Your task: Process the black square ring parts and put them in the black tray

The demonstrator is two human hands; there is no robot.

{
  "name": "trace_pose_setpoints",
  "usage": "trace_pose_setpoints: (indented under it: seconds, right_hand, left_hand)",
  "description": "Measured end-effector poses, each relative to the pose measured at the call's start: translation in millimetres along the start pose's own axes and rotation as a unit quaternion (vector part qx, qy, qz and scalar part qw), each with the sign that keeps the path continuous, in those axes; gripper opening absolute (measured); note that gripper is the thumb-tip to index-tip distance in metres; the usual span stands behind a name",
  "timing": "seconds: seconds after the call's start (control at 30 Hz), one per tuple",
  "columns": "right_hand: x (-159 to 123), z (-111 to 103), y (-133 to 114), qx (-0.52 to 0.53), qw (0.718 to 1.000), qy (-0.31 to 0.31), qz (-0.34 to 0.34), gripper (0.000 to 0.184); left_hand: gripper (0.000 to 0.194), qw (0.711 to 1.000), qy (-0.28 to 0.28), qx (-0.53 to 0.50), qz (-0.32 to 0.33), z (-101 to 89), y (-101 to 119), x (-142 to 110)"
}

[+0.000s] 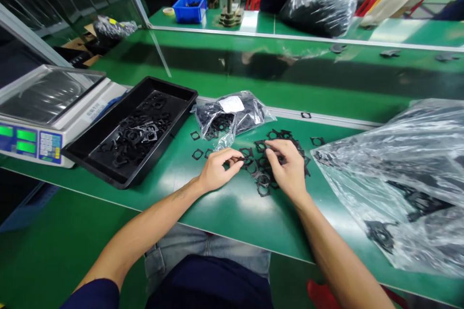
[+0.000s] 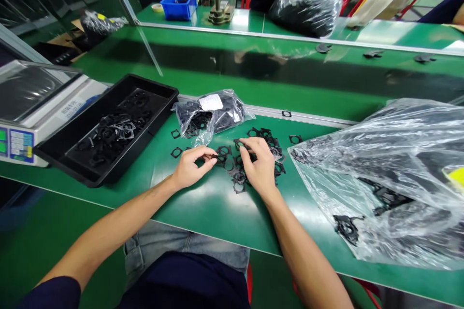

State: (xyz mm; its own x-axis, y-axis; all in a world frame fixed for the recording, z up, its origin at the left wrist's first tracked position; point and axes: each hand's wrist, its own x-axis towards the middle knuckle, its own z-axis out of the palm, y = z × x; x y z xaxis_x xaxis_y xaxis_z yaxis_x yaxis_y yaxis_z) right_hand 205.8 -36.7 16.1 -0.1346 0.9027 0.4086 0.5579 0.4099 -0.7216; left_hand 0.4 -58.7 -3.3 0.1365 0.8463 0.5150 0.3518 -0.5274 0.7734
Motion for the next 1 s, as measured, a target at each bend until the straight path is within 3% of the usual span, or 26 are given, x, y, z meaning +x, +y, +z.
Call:
trace_pose_setpoints:
  seconds: [0.1,0.17,0.27,0.4,0.5,0.57,0.67,0.8,0.9,1.0]
  right_hand:
    - [4,-3,16,-0.148,0.987,-0.059,-0.034,0.029]
    - [4,-1,22,-0.198,0.973,-0.104,-0.053,0.027]
    - [3,2,24,-0.222,0.963,-0.13,-0.08,0.023]
    - [4,4,24,-0.228,0.959,-0.132,-0.101,0.02]
    - [6,5,25,-0.238,0.957,-0.13,-0.107,0.021]
    - [7,6,27,-0.239,0.957,-0.126,-0.11,0.022]
    - [7,6,28,-0.233,0.959,-0.114,-0.11,0.023]
    - [7,5,26,-0.231,0.962,-0.107,-0.101,0.024]
    - [7,4,24,-0.238,0.961,-0.106,-0.097,0.025]
    - [6,4,22,-0.239,0.961,-0.104,-0.092,0.025]
  left_hand:
    - [0.01,1.0,0.009,0.028,0.01,-13.8,11,-5]
    - [0.01,0.996,0.004,0.084,0.023,-37.7,19,-9]
    - [0.01,0.975,0.037,0.218,0.018,-96.2,22,-9]
    - [0.014,0.905,0.111,0.411,-0.025,-187.3,7,-6]
    - [0.018,0.861,0.075,0.497,-0.071,-227.0,-6,-12]
    - [0.024,0.848,0.061,0.52,-0.083,-229.0,-9,-17]
    - [0.031,0.842,0.082,0.529,-0.062,-207.1,-7,-21]
    - [0.024,0.846,0.03,0.529,-0.065,-181.4,-9,-19]
    - [0.026,0.846,-0.001,0.524,-0.095,-182.5,-18,-19]
    - [0.026,0.855,0.038,0.51,-0.086,-188.0,-20,-22]
